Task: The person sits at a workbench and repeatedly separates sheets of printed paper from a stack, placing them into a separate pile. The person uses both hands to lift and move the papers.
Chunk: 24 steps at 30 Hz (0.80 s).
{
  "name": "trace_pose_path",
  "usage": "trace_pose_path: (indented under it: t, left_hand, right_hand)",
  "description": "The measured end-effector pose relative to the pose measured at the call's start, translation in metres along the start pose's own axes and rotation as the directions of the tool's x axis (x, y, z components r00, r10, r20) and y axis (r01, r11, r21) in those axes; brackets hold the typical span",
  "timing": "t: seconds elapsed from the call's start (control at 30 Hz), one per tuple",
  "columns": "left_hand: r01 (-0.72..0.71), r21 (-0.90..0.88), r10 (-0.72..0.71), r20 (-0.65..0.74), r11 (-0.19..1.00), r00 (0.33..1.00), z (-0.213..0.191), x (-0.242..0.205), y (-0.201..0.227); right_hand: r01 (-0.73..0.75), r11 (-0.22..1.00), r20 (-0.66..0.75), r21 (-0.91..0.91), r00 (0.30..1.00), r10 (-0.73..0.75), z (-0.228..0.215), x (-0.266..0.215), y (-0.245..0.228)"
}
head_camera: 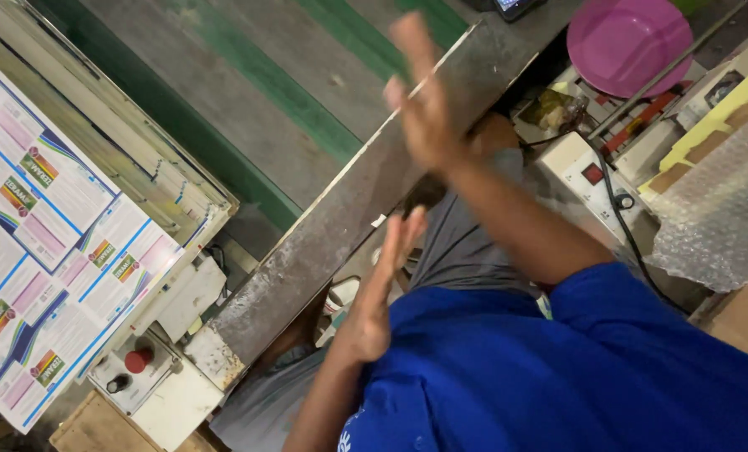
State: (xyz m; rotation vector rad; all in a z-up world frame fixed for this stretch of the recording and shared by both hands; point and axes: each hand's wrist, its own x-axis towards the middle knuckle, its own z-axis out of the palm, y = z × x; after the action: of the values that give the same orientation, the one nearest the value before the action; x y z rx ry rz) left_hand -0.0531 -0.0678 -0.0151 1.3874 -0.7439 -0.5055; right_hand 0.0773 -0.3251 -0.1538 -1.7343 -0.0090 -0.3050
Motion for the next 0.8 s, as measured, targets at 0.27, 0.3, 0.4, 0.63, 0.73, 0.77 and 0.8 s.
trace_pose_path:
  t: [0.27, 0.3, 0.4, 0.63, 0.73, 0.77, 0.8]
  left_hand:
    - [0.236, 0.722, 0.333, -0.551, 0.65, 0.765, -0.081, -0.063, 0.033]
    - [0.236, 0.721, 0.334, -0.552, 0.651, 0.764, -0.088, -0.067, 0.037]
    - [0.448, 0.791, 0.455, -0.608, 0.417, 0.65, -0.113, -0.083, 0.046]
    - [0.585, 0.792, 0.533, -0.576, 0.174, 0.62, -0.163, -0.127, 0.027]
    - [0.622, 0.776, 0.503, -0.581, 0.104, 0.64, -0.177, -0.135, 0.025]
    - [0.648, 0.759, 0.48, -0.595, 0.07, 0.645, -0.182, -0.137, 0.024]
    - [0.65, 0.757, 0.482, -0.596, 0.069, 0.642, -0.189, -0.138, 0.022]
  right_hand:
    - [-0.109, 0.345, -0.252, -0.932, 0.88, -0.403, -0.17, 0.019, 0.059]
    - [-0.108, 0.343, -0.25, -0.933, 0.88, -0.404, -0.174, 0.018, 0.063]
    - [-0.125, 0.312, -0.239, -0.942, 0.902, -0.36, -0.182, 0.019, 0.07]
    - [-0.147, 0.323, -0.241, -0.935, 0.932, -0.272, -0.182, 0.022, 0.065]
    - [-0.186, 0.358, -0.278, -0.915, 0.934, -0.223, -0.177, 0.019, 0.058]
    - [-0.2, 0.379, -0.299, -0.903, 0.928, -0.222, -0.176, 0.02, 0.058]
    - [-0.197, 0.381, -0.297, -0.904, 0.928, -0.225, -0.175, 0.016, 0.059]
